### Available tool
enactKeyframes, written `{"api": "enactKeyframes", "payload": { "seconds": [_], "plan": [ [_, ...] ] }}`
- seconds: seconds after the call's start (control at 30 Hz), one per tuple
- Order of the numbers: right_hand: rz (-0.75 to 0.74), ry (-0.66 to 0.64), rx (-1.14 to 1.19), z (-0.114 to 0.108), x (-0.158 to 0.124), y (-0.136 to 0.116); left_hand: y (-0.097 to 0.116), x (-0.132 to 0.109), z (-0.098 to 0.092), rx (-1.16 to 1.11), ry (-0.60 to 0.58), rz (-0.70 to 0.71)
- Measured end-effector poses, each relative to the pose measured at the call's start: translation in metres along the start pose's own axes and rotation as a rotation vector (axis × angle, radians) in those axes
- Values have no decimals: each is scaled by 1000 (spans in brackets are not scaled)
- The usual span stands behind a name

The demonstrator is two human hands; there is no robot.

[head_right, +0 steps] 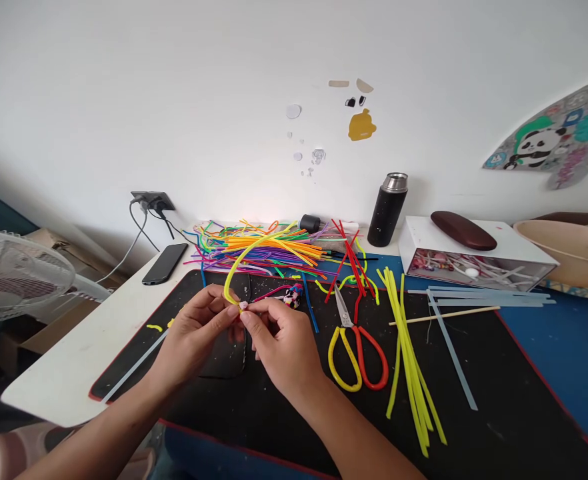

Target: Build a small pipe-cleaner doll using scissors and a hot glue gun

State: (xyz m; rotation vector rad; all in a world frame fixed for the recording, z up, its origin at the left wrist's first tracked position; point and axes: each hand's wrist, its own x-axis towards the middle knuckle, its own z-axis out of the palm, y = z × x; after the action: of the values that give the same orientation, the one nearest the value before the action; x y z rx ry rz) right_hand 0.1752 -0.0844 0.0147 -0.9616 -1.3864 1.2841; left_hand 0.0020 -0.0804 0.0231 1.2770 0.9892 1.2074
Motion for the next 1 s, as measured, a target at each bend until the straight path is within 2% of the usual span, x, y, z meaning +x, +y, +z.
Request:
{"api": "enactKeyframes", "payload": {
  "seconds": [0.3, 0.7, 1.0],
  "plan": [
    [18, -36, 75, 1, 1, -2, 0, 0, -3, -157, 1, -49],
    [119, -71, 146, 1, 2, -1, -2, -3, -3, -105, 8, -32],
    [169, -110, 248, 0, 5, -2, 1, -2, 1, -208, 4, -92]
  ]
}}
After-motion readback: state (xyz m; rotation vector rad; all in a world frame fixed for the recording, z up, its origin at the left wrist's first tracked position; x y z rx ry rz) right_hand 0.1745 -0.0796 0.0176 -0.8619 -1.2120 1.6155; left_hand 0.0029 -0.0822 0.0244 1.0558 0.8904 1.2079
